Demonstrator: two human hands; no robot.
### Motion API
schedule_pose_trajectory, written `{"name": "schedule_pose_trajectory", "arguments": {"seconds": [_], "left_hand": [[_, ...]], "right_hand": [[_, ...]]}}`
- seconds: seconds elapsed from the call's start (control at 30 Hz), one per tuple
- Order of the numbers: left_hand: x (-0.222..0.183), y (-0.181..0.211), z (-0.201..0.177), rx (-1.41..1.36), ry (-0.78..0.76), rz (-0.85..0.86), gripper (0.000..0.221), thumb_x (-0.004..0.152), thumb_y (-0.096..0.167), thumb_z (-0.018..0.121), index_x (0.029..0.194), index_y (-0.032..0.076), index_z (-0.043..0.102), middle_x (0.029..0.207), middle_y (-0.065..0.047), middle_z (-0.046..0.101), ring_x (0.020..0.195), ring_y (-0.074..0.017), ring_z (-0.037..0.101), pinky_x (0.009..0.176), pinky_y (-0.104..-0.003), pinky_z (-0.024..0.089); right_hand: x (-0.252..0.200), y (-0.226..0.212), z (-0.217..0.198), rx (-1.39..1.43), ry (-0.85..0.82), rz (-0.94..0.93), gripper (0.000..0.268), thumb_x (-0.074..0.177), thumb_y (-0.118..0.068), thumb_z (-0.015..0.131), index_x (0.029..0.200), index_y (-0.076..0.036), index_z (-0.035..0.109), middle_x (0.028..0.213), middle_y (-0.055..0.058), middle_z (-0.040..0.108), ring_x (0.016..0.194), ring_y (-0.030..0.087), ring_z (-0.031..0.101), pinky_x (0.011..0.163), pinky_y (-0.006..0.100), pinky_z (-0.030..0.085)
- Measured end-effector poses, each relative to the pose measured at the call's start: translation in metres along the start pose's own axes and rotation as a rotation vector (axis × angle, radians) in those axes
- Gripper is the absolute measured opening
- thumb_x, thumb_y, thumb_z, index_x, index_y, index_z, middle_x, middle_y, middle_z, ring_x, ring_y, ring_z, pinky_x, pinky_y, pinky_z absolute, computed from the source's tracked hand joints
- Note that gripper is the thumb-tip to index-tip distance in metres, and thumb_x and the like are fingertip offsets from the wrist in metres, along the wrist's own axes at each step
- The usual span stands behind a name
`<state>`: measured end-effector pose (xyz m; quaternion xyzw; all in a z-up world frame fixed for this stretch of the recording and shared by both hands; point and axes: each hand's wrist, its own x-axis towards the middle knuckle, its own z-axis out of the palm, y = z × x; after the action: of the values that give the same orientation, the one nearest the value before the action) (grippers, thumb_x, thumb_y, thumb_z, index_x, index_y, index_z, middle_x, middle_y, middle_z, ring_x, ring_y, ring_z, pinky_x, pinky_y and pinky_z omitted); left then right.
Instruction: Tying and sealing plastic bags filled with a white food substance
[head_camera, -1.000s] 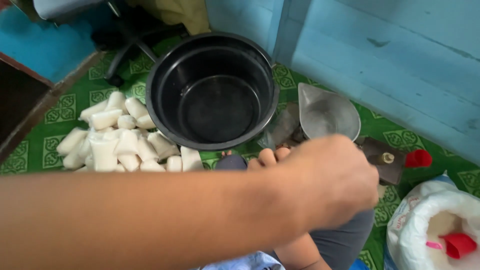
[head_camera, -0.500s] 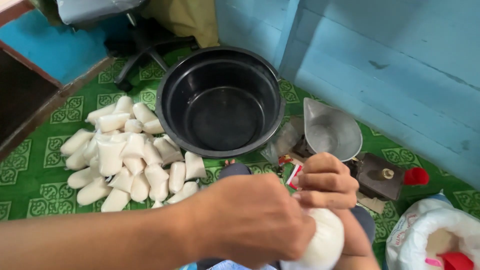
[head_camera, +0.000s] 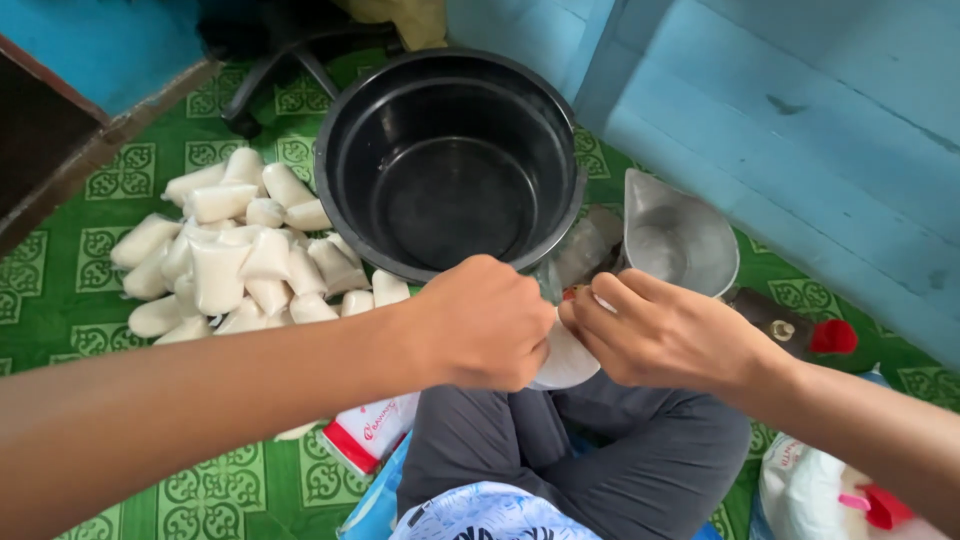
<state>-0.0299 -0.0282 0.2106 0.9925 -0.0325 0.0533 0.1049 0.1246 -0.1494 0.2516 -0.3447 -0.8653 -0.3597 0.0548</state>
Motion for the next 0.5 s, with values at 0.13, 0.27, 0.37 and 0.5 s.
{"name": "schedule_pose_trajectory", "arguments": {"seconds": [0.13, 0.27, 0.37, 0.5], "left_hand": [[0.013, -0.008, 0.006, -0.201, -0.06, -0.16, 0.032, 0.078, 0.026, 0.044, 0.051, 0.014, 0.054, 0.042, -0.003, 0.053, 0.039, -0.0281, 0.057, 0.042, -0.037, 0.046], [0.02, -0.01, 0.006, -0.545, -0.198, -0.355, 0.027, 0.075, 0.022, 0.046, 0.062, 0.009, 0.065, 0.053, -0.01, 0.062, 0.061, -0.0395, 0.065, 0.069, -0.052, 0.052], [0.019, -0.011, 0.015, -0.693, -0.272, -0.444, 0.028, 0.075, 0.024, 0.046, 0.066, 0.01, 0.068, 0.059, -0.011, 0.067, 0.072, -0.0412, 0.068, 0.078, -0.06, 0.049], [0.024, -0.023, 0.09, -0.864, -0.422, -0.707, 0.031, 0.08, 0.036, 0.047, 0.07, 0.025, 0.073, 0.065, 0.005, 0.069, 0.092, -0.029, 0.07, 0.105, -0.079, 0.01]], "right_hand": [[-0.002, -0.013, 0.002, -0.01, -0.301, -0.043, 0.026, 0.07, 0.007, 0.067, 0.053, -0.01, 0.058, 0.056, 0.004, 0.047, 0.057, 0.019, 0.046, 0.049, 0.03, 0.037], [-0.015, -0.03, 0.024, 0.086, -0.651, -0.016, 0.024, 0.07, -0.004, 0.067, 0.053, -0.016, 0.055, 0.059, 0.0, 0.045, 0.056, 0.02, 0.045, 0.047, 0.034, 0.029], [-0.013, -0.034, 0.036, 0.153, -0.757, 0.025, 0.022, 0.069, -0.009, 0.068, 0.054, -0.019, 0.054, 0.056, -0.001, 0.049, 0.054, 0.023, 0.052, 0.046, 0.035, 0.031], [-0.01, -0.037, 0.059, 0.301, -0.976, 0.168, 0.026, 0.071, -0.009, 0.067, 0.05, -0.016, 0.053, 0.047, -0.001, 0.051, 0.044, 0.019, 0.05, 0.042, 0.033, 0.034]]}}
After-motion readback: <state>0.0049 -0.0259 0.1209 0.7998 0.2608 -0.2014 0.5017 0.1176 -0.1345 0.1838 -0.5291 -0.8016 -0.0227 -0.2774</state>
